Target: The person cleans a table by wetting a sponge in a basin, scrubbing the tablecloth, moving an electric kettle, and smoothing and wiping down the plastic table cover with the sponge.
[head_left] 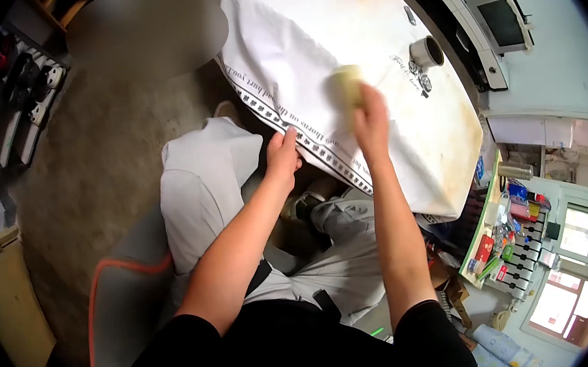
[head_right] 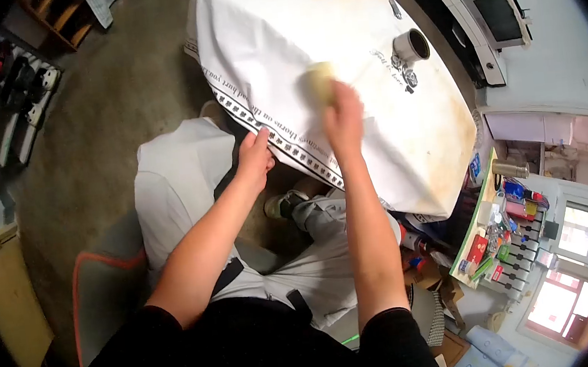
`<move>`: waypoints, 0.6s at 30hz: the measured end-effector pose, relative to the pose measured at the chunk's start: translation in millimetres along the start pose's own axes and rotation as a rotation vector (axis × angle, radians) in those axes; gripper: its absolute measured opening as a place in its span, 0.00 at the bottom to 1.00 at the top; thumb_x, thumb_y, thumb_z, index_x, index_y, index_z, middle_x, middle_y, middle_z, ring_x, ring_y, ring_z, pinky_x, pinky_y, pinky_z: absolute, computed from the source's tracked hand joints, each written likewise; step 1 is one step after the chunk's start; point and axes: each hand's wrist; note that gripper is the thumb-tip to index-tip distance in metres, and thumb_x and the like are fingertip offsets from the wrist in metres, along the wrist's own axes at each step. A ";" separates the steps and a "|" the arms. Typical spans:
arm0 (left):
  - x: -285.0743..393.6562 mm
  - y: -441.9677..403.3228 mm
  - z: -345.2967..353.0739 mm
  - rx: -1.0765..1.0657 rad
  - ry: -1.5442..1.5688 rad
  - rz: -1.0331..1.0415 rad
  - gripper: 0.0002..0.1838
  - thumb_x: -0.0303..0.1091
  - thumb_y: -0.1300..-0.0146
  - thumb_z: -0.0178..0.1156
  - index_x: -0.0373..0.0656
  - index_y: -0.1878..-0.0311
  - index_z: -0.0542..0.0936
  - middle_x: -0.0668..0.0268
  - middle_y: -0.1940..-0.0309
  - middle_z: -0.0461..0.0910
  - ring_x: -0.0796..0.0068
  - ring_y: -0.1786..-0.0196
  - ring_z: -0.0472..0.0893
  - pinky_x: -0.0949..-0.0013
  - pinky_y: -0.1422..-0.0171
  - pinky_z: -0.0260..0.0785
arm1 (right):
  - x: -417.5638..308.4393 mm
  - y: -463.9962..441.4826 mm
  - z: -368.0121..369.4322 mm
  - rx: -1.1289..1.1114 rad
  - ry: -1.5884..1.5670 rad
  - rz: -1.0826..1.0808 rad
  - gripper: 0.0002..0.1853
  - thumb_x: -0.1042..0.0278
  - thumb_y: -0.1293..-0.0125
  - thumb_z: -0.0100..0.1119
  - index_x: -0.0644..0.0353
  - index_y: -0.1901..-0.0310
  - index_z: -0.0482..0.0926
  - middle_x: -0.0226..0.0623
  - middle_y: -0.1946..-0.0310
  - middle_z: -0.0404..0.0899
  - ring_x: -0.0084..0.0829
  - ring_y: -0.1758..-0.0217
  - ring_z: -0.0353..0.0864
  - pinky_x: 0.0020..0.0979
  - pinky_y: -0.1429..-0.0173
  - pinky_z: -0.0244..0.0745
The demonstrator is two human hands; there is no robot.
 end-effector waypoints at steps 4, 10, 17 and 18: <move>-10.2 -12.3 5.2 0.019 -0.172 0.038 0.08 0.41 0.25 0.53 0.48 0.59 0.74 0.78 0.77 0.69 0.88 0.80 0.61 0.78 0.79 0.51 | -7.8 94.6 11.7 -0.111 0.136 -0.244 0.19 0.78 0.39 0.52 0.66 0.45 0.75 0.48 0.54 0.79 0.42 0.48 0.80 0.37 0.43 0.76; -13.4 -7.5 2.4 -0.018 -0.029 -0.009 0.07 0.40 0.24 0.53 0.49 0.57 0.75 0.79 0.74 0.71 0.89 0.80 0.60 0.80 0.80 0.49 | 24.3 122.5 -16.0 0.015 -0.020 0.397 0.23 0.75 0.38 0.53 0.66 0.40 0.69 0.54 0.45 0.72 0.50 0.41 0.75 0.43 0.35 0.69; -0.1 0.3 -5.8 0.000 -0.006 -0.020 0.08 0.40 0.24 0.53 0.48 0.56 0.75 0.77 0.75 0.71 0.88 0.81 0.62 0.78 0.81 0.49 | -17.5 169.0 27.7 -0.634 -0.134 0.275 0.20 0.75 0.45 0.59 0.54 0.48 0.76 0.48 0.54 0.80 0.48 0.48 0.80 0.40 0.42 0.74; -1.3 0.5 -7.4 -0.037 -0.058 0.034 0.09 0.40 0.24 0.53 0.46 0.58 0.75 0.76 0.77 0.71 0.87 0.82 0.62 0.78 0.82 0.50 | -27.6 163.7 12.8 -0.555 -0.196 0.346 0.20 0.75 0.45 0.58 0.54 0.48 0.76 0.47 0.55 0.81 0.46 0.51 0.82 0.39 0.45 0.75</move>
Point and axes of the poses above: each hand's wrist, its own y-axis away from the middle knuckle, its own z-axis out of the palm, x = y × z
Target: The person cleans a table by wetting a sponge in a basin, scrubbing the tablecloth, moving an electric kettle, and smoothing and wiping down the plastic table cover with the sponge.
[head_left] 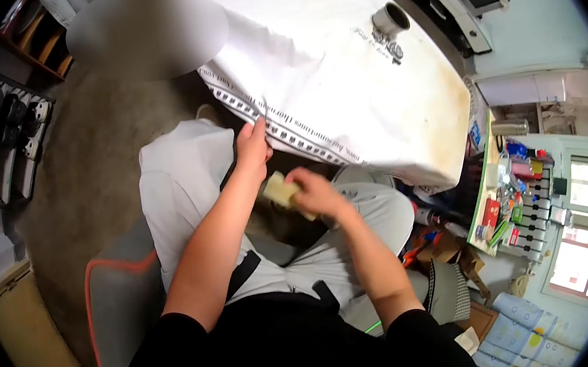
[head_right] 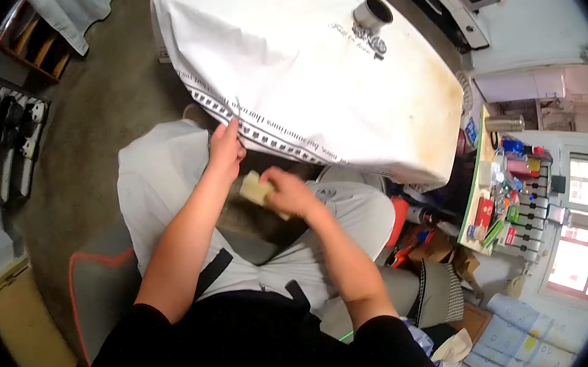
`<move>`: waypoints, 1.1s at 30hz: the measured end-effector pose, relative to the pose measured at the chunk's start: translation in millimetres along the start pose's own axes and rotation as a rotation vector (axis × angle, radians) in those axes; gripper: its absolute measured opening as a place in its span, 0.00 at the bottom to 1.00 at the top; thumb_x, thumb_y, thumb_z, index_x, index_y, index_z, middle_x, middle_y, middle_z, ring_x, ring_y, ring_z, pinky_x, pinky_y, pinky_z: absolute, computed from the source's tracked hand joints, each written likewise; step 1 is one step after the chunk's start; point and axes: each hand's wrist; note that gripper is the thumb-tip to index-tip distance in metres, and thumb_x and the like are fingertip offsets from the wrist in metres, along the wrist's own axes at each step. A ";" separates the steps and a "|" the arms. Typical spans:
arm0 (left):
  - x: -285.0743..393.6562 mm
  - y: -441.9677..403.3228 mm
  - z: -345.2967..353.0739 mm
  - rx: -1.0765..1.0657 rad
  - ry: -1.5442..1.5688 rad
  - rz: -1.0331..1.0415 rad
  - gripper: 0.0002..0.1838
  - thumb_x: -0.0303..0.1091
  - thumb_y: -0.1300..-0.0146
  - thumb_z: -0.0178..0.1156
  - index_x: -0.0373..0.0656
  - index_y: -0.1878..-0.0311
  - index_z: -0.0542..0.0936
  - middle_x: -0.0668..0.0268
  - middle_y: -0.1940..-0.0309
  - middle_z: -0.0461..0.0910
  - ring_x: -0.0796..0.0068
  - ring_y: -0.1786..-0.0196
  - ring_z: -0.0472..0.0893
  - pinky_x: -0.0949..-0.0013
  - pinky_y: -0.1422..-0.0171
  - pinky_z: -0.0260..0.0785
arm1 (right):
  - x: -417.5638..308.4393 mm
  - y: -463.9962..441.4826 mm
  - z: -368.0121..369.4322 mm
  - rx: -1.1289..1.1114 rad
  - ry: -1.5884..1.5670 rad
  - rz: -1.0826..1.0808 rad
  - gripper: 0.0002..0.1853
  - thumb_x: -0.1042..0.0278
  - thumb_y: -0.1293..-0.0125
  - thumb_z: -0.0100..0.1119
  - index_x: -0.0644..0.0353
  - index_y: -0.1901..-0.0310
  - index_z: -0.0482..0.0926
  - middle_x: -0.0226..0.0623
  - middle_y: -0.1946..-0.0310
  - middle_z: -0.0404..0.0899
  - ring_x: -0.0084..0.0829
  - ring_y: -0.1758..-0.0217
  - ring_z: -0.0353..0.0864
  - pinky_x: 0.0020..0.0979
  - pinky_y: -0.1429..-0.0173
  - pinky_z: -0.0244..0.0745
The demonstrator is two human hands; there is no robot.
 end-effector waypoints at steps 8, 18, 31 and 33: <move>-14.5 -10.1 -2.3 -0.005 0.081 -0.074 0.06 0.41 0.24 0.55 0.52 0.56 0.75 0.79 0.73 0.71 0.88 0.81 0.60 0.80 0.80 0.50 | -12.0 -13.3 -24.8 0.820 0.246 -0.080 0.20 0.76 0.39 0.52 0.63 0.44 0.73 0.51 0.51 0.76 0.53 0.48 0.76 0.45 0.42 0.73; -12.5 -7.9 -2.9 -0.029 -0.002 -0.071 0.07 0.42 0.23 0.52 0.52 0.52 0.74 0.78 0.70 0.74 0.89 0.79 0.64 0.80 0.81 0.51 | -20.7 -2.6 -136.7 1.017 -0.223 -0.112 0.28 0.73 0.34 0.48 0.67 0.32 0.65 0.52 0.44 0.74 0.40 0.51 0.78 0.42 0.41 0.75; -3.5 -14.5 8.1 0.063 -0.019 -0.118 0.05 0.41 0.23 0.53 0.54 0.55 0.72 0.79 0.74 0.69 0.88 0.81 0.59 0.79 0.80 0.51 | -21.9 -97.2 -143.8 0.947 0.478 -0.042 0.31 0.72 0.36 0.55 0.32 0.31 0.69 0.47 0.34 0.67 0.52 0.42 0.73 0.45 0.41 0.77; -4.3 -16.2 7.8 0.063 -0.018 -0.120 0.05 0.41 0.23 0.53 0.53 0.56 0.72 0.79 0.74 0.68 0.88 0.81 0.59 0.79 0.80 0.51 | 16.7 -49.7 -166.7 0.928 0.551 0.129 0.33 0.73 0.35 0.54 0.30 0.30 0.67 0.48 0.34 0.68 0.54 0.41 0.73 0.46 0.41 0.77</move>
Point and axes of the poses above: each hand's wrist, its own y-axis away from the middle knuckle, its own z-axis out of the palm, x = y × z
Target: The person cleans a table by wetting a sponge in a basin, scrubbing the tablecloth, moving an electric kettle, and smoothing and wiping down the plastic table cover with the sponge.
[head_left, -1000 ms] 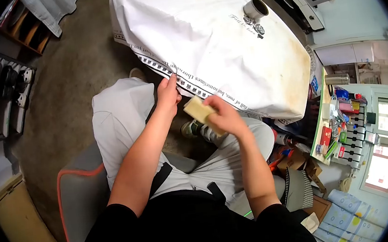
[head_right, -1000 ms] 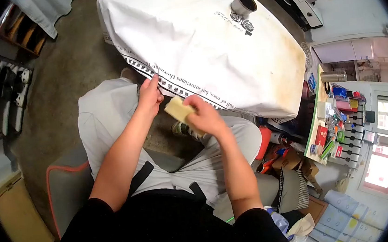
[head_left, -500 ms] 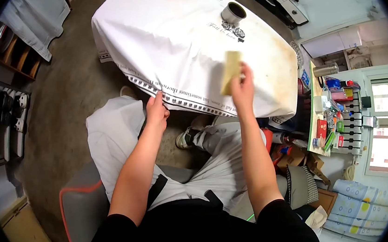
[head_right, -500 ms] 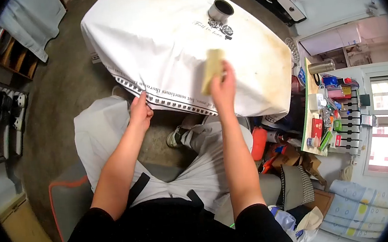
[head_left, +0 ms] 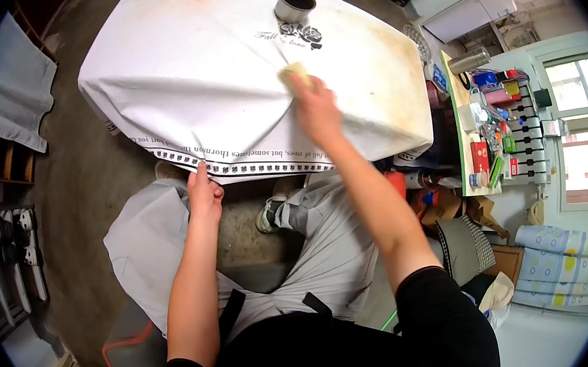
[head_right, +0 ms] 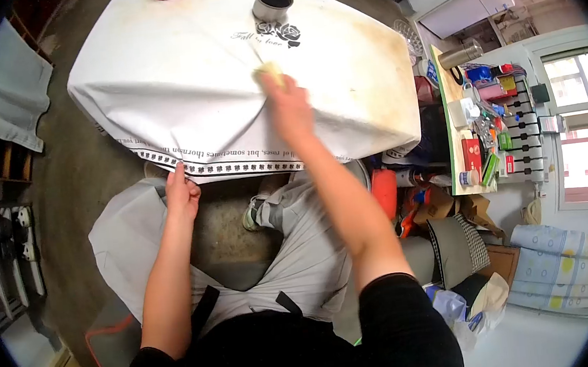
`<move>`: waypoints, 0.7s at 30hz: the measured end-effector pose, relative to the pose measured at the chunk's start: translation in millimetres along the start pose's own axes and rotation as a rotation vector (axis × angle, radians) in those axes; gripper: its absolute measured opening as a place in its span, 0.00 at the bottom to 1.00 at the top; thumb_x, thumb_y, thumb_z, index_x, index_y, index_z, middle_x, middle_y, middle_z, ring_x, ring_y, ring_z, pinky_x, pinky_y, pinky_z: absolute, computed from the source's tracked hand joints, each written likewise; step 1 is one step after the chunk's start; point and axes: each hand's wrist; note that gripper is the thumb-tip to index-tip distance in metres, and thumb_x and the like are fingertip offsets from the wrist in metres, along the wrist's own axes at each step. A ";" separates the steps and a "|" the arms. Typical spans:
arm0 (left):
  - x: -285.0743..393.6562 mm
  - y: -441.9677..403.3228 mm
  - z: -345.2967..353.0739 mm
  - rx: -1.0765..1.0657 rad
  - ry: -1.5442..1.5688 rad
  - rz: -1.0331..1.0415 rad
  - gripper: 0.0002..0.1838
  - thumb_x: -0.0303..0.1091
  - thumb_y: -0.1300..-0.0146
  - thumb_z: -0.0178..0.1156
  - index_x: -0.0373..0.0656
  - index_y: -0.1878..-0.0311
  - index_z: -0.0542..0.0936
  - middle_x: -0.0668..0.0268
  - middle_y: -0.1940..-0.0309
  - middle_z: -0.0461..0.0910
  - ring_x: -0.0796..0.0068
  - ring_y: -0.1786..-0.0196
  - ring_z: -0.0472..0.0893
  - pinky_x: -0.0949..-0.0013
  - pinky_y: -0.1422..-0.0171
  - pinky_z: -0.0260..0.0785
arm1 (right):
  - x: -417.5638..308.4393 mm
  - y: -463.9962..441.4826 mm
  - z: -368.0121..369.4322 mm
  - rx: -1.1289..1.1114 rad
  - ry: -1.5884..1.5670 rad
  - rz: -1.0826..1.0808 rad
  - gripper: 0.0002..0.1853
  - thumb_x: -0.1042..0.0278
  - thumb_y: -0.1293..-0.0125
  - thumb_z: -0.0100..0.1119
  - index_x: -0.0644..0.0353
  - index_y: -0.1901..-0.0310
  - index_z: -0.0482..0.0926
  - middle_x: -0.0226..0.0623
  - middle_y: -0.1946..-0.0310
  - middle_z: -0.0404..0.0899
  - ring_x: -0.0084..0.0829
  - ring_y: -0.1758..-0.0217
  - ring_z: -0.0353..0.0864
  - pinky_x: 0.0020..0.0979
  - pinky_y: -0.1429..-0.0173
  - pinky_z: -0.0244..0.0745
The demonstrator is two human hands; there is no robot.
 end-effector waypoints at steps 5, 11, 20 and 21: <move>-9.8 -10.3 -8.8 0.011 0.048 -0.021 0.05 0.41 0.24 0.55 0.54 0.56 0.73 0.79 0.75 0.65 0.87 0.81 0.58 0.79 0.80 0.50 | 226.3 61.0 -29.5 0.130 0.167 0.339 0.32 0.76 0.37 0.51 0.48 0.29 0.67 0.49 0.36 0.69 0.54 0.39 0.73 0.48 0.39 0.74; -9.1 -8.0 -14.5 -0.004 -0.024 0.012 0.05 0.41 0.23 0.53 0.54 0.55 0.73 0.80 0.75 0.67 0.88 0.80 0.60 0.80 0.81 0.51 | 247.5 72.1 -44.4 0.438 -0.037 0.425 0.29 0.73 0.36 0.53 0.58 0.31 0.67 0.56 0.43 0.73 0.52 0.39 0.73 0.45 0.34 0.68; 2.8 -6.6 -27.4 -0.054 -0.079 0.050 0.05 0.40 0.25 0.55 0.52 0.57 0.74 0.79 0.74 0.69 0.87 0.79 0.60 0.80 0.81 0.51 | 127.2 31.6 -32.1 0.144 0.216 -0.025 0.29 0.73 0.36 0.53 0.30 0.35 0.70 0.40 0.33 0.70 0.48 0.47 0.78 0.42 0.46 0.80; 4.4 -4.4 -26.6 -0.060 -0.081 0.046 0.05 0.40 0.24 0.55 0.52 0.57 0.74 0.78 0.74 0.68 0.87 0.79 0.60 0.81 0.81 0.52 | 151.7 35.8 -44.6 0.089 0.274 0.131 0.30 0.74 0.35 0.52 0.29 0.34 0.70 0.40 0.35 0.71 0.47 0.46 0.78 0.43 0.45 0.80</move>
Point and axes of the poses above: each hand's wrist, its own y-axis away from the middle knuckle, its own z-axis out of the palm, x = y × z
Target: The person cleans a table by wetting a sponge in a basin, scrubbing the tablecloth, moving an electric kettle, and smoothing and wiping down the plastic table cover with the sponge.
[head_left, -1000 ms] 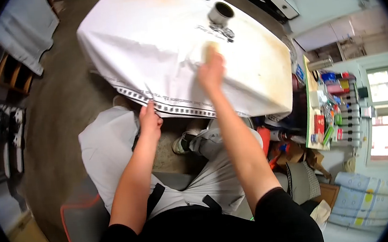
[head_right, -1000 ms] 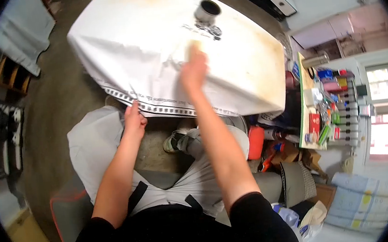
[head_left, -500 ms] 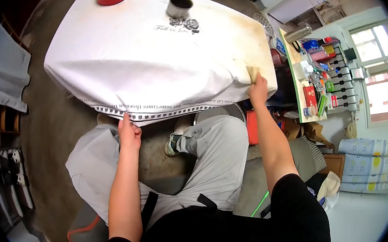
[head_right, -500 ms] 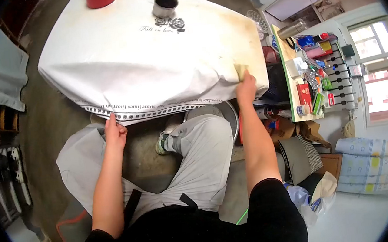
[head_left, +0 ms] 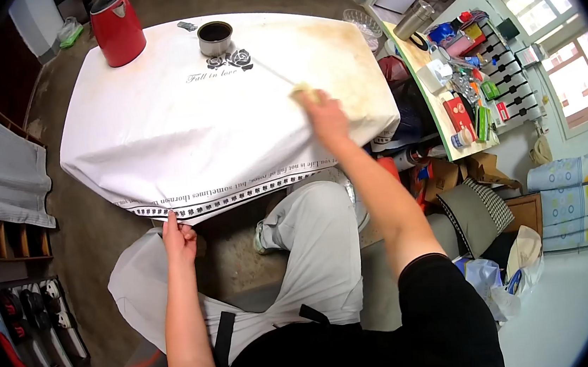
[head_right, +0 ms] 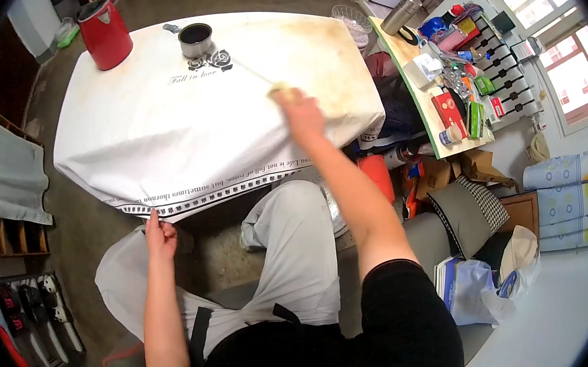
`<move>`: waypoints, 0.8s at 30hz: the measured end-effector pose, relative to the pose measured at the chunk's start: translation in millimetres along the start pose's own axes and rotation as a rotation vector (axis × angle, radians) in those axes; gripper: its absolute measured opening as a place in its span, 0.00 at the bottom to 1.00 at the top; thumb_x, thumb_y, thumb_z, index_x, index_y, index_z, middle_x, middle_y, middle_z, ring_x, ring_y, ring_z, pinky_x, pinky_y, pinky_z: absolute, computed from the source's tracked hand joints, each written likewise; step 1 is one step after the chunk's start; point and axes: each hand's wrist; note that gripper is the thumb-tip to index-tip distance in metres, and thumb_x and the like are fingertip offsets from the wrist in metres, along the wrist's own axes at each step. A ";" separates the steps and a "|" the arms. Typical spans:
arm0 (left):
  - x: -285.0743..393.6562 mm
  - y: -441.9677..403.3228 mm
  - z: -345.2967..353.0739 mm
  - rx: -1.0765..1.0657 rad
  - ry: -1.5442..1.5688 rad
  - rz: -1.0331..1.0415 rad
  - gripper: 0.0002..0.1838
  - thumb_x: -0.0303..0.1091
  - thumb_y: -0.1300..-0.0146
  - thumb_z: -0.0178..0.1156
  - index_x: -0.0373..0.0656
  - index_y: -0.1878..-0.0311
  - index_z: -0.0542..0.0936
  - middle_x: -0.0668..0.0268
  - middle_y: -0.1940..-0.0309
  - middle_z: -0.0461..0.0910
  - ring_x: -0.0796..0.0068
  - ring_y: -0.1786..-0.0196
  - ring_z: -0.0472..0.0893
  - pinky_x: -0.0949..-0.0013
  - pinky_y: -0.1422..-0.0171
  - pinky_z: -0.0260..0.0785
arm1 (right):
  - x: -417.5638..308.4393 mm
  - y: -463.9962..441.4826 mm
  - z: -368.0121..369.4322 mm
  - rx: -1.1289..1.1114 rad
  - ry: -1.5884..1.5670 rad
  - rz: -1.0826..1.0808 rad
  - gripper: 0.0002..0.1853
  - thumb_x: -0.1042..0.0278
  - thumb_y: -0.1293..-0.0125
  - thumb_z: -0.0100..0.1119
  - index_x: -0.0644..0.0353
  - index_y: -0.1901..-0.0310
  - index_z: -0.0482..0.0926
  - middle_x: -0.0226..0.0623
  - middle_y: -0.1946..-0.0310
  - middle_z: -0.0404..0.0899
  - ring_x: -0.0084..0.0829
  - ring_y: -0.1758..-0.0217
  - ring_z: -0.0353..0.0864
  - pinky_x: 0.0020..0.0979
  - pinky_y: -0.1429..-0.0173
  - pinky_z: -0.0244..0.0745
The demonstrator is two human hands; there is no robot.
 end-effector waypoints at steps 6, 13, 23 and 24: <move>-1.8 -8.1 -1.3 0.048 0.008 -0.039 0.06 0.41 0.24 0.55 0.53 0.58 0.74 0.79 0.76 0.67 0.87 0.81 0.59 0.81 0.81 0.52 | 213.2 47.6 -17.3 -0.115 0.039 0.788 0.24 0.66 0.35 0.56 0.51 0.37 0.73 0.50 0.41 0.74 0.53 0.45 0.80 0.49 0.44 0.78; -8.3 -3.9 3.9 0.047 0.023 -0.041 0.09 0.42 0.26 0.57 0.53 0.63 0.73 0.80 0.79 0.66 0.88 0.82 0.60 0.81 0.82 0.52 | 168.2 104.2 25.5 0.175 -1.769 1.111 0.18 0.60 0.33 0.60 0.59 0.45 0.78 0.39 0.53 0.82 0.40 0.54 0.84 0.44 0.49 0.80; -1.1 8.6 2.9 0.004 0.093 -0.081 0.10 0.42 0.25 0.57 0.52 0.64 0.74 0.79 0.78 0.68 0.88 0.82 0.60 0.82 0.83 0.52 | 14.7 155.2 128.3 -0.020 -2.477 1.313 0.30 0.38 0.45 0.56 0.50 0.47 0.76 0.34 0.52 0.77 0.43 0.50 0.73 0.58 0.34 0.62; -0.4 9.0 3.1 0.001 0.094 -0.085 0.09 0.42 0.25 0.55 0.52 0.63 0.74 0.80 0.78 0.67 0.88 0.82 0.59 0.82 0.83 0.52 | 12.6 155.7 120.2 0.010 -2.547 1.263 0.29 0.39 0.44 0.57 0.49 0.46 0.76 0.34 0.51 0.77 0.43 0.48 0.73 0.57 0.34 0.63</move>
Point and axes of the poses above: each hand's wrist, its own y-axis away from the middle knuckle, its own z-axis out of the palm, x = y × z
